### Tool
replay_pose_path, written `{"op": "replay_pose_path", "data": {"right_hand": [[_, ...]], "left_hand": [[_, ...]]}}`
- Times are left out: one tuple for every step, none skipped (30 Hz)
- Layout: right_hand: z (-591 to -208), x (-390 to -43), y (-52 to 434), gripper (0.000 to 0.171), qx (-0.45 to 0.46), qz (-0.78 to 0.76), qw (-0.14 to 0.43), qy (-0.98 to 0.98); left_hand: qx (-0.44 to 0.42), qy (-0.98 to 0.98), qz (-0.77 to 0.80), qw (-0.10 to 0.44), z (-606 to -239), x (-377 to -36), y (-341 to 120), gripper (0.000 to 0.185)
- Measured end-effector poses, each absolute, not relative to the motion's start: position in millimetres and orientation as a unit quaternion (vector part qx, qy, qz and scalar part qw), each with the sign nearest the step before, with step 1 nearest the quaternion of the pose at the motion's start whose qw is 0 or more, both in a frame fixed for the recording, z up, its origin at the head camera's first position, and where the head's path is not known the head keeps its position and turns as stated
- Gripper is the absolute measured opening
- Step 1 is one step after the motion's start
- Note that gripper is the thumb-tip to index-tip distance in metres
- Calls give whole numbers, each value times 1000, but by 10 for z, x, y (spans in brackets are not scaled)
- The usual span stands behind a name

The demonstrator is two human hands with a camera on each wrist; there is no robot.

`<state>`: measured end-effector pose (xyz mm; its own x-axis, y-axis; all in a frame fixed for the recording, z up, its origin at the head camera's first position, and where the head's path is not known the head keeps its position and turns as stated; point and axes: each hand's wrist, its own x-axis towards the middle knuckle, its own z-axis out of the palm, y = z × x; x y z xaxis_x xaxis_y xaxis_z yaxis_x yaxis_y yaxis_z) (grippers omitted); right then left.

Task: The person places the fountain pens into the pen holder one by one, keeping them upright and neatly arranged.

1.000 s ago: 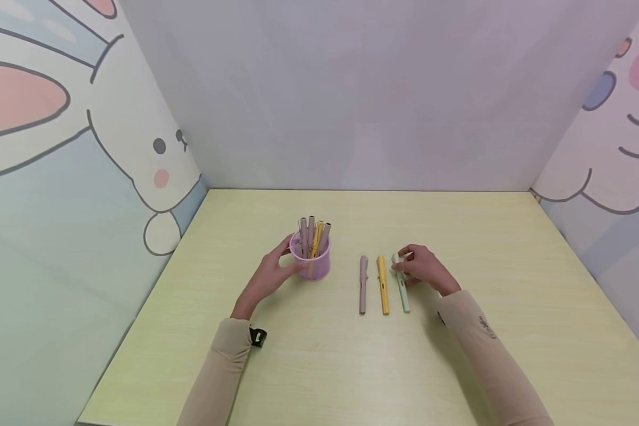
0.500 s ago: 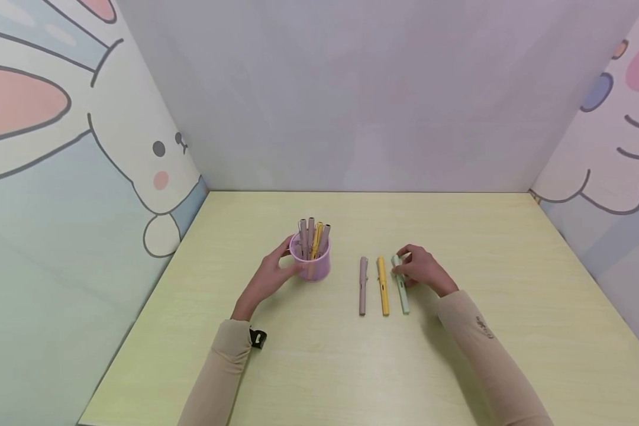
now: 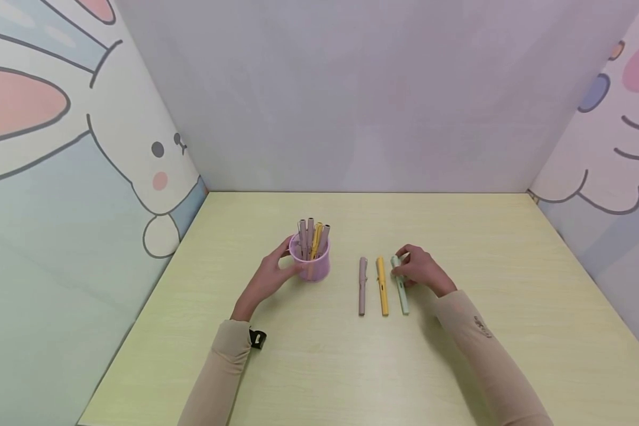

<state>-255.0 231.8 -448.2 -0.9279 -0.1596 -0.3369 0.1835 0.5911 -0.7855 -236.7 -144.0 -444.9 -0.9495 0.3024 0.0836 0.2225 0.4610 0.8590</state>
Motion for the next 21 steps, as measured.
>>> {"op": "replay_pose_path", "data": {"right_hand": [[-4484, -2552, 2313, 44, 5, -451, 189, 872], [-4483, -2552, 2310, 44, 8, -450, 189, 873], [-4486, -2553, 2304, 43, 11, -450, 188, 873], [-4491, -2555, 2301, 43, 11, -449, 187, 874], [-4493, -2555, 2299, 43, 10, -448, 187, 874], [-4495, -2555, 2295, 42, 10, -447, 186, 875], [-4496, -2553, 2291, 41, 10, -446, 185, 876], [-4496, -2552, 2289, 40, 10, -444, 184, 877], [-4498, -2549, 2289, 39, 8, -442, 182, 878], [-4495, -2545, 2290, 38, 5, -441, 181, 879], [-4492, -2541, 2292, 37, 2, -440, 180, 880], [-4494, -2538, 2292, 36, 1, -440, 179, 880], [-4495, -2537, 2293, 35, 0, -440, 178, 880], [-4494, -2535, 2296, 35, 0, -440, 177, 880], [-4491, -2533, 2299, 35, -1, -441, 177, 880], [-4491, -2535, 2299, 35, -1, -441, 178, 880], [-4492, -2537, 2298, 35, -2, -440, 178, 880], [-4492, -2539, 2298, 34, -1, -439, 177, 881], [-4489, -2540, 2298, 34, -1, -438, 177, 881], [-4485, -2541, 2299, 34, -1, -437, 177, 882], [-4484, -2542, 2301, 34, -5, -434, 177, 883]], "left_hand": [[154, 854, 496, 40, -4449, -2367, -1441, 79], [155, 853, 497, 40, -4449, -2366, -1442, 79], [155, 853, 497, 39, -4450, -2366, -1443, 79], [156, 852, 498, 39, -4452, -2366, -1444, 79], [157, 852, 499, 38, -4454, -2365, -1445, 79], [158, 851, 499, 38, -4458, -2365, -1446, 79], [158, 851, 499, 37, -4463, -2364, -1446, 78], [159, 851, 499, 37, -4466, -2362, -1447, 78], [160, 851, 499, 37, -4469, -2359, -1447, 78], [160, 850, 500, 37, -4473, -2357, -1448, 78], [161, 850, 500, 37, -4474, -2355, -1447, 78], [160, 850, 500, 37, -4475, -2353, -1448, 78], [160, 850, 500, 37, -4475, -2351, -1448, 78], [160, 850, 500, 37, -4472, -2350, -1449, 78], [159, 850, 500, 37, -4472, -2351, -1449, 78], [159, 850, 500, 37, -4470, -2352, -1448, 78], [159, 851, 500, 37, -4468, -2353, -1448, 79], [160, 851, 499, 37, -4467, -2353, -1449, 78], [161, 851, 498, 36, -4465, -2354, -1450, 78], [162, 851, 498, 36, -4464, -2354, -1451, 78], [162, 851, 499, 36, -4463, -2355, -1450, 78]]}}
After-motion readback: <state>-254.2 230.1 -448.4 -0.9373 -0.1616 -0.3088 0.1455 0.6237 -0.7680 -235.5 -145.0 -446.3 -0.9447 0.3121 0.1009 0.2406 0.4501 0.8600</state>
